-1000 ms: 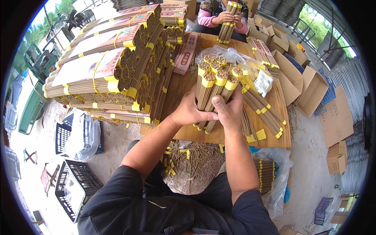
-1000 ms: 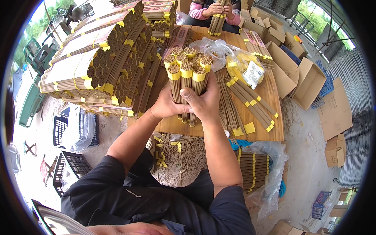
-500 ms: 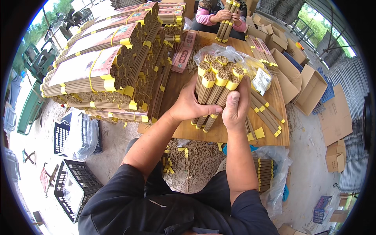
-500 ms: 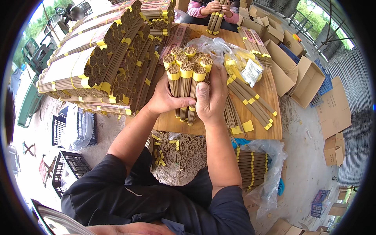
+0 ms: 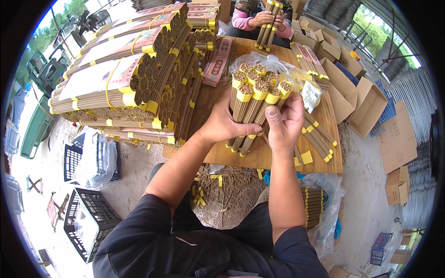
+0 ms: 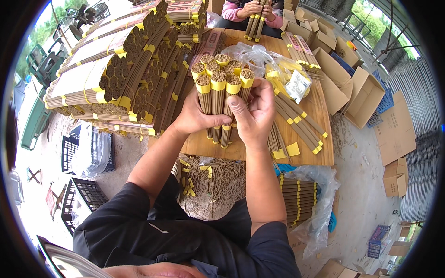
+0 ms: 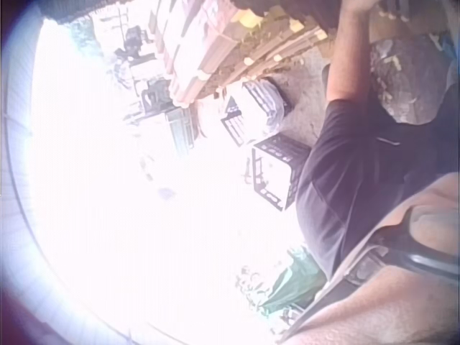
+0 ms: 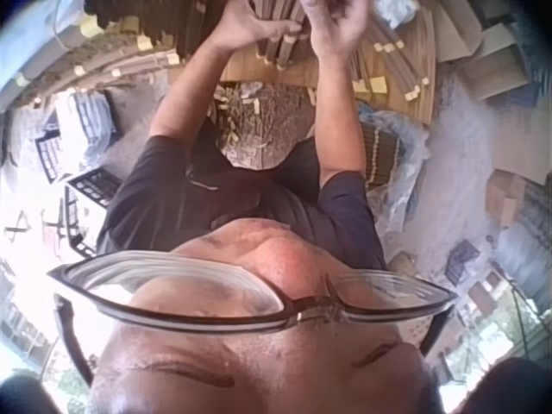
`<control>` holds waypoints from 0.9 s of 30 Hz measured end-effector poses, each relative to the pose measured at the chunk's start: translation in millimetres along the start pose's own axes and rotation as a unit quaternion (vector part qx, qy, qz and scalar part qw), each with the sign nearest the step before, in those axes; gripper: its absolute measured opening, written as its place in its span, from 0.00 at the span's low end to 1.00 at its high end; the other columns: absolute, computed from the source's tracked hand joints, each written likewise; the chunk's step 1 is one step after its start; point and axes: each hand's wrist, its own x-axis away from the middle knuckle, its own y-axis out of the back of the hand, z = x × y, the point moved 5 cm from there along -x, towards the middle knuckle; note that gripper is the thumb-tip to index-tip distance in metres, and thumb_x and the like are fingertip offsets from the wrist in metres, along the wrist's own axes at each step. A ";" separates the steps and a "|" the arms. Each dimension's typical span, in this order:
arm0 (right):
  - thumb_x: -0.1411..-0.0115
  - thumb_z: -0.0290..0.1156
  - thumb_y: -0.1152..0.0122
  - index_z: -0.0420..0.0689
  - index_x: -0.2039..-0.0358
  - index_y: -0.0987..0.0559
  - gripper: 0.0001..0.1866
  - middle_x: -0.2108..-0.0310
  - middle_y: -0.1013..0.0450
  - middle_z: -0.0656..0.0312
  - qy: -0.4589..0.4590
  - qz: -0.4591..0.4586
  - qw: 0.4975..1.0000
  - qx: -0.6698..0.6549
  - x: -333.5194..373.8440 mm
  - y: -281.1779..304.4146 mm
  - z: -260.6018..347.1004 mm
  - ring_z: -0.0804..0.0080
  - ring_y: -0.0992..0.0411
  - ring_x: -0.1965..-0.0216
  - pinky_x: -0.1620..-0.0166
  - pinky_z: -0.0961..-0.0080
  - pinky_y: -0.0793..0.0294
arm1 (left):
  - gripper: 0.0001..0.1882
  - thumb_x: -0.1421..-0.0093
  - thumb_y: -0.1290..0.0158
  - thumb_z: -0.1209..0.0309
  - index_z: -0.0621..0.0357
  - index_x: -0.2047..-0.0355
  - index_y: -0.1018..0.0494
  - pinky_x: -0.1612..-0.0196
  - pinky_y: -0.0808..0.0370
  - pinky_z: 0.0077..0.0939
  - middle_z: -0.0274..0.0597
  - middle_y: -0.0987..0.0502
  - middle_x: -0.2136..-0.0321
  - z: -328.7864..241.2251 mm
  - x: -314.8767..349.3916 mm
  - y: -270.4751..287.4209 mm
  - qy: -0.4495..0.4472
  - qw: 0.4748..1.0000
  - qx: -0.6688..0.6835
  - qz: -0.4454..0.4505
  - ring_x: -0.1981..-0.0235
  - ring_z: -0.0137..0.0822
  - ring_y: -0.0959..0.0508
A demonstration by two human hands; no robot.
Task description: The person gathers bundles of incense sticks, aligns them, and secures them with yellow tape. They then place a printed paper label around the bundle and stack the finished product on a pile.
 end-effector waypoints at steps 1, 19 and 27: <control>0.34 0.36 0.33 0.38 0.51 0.28 0.19 0.61 0.28 0.69 -0.020 0.007 1.000 -0.011 0.0 1.7 -1.6 0.83 0.31 0.62 0.58 0.82 0.30 | 0.53 0.61 0.21 0.63 0.64 0.37 0.37 0.36 0.34 0.35 0.44 0.27 0.44 -0.6 0.0 0.7 0.000 1.000 -0.002 -0.001 0.41 0.35 0.29; 0.25 0.34 0.48 0.38 0.44 0.27 0.16 0.58 0.22 0.65 -0.125 -0.055 0.989 -0.065 -17.6 -2.5 -22.5 0.80 0.27 0.57 0.52 0.78 0.27 | 0.50 0.60 0.21 0.65 0.63 0.39 0.34 0.37 0.32 0.33 0.40 0.25 0.45 -0.4 4.1 -3.7 0.057 0.997 0.027 0.045 0.43 0.31 0.27; 0.22 0.41 0.60 0.36 0.40 0.29 0.23 0.47 0.26 0.57 -0.036 0.028 0.999 -0.014 -14.3 1.8 -26.9 0.73 0.27 0.48 0.42 0.71 0.28 | 0.51 0.61 0.20 0.63 0.64 0.39 0.34 0.36 0.33 0.33 0.40 0.26 0.45 -0.1 2.2 -1.9 0.024 0.999 0.007 0.032 0.43 0.32 0.28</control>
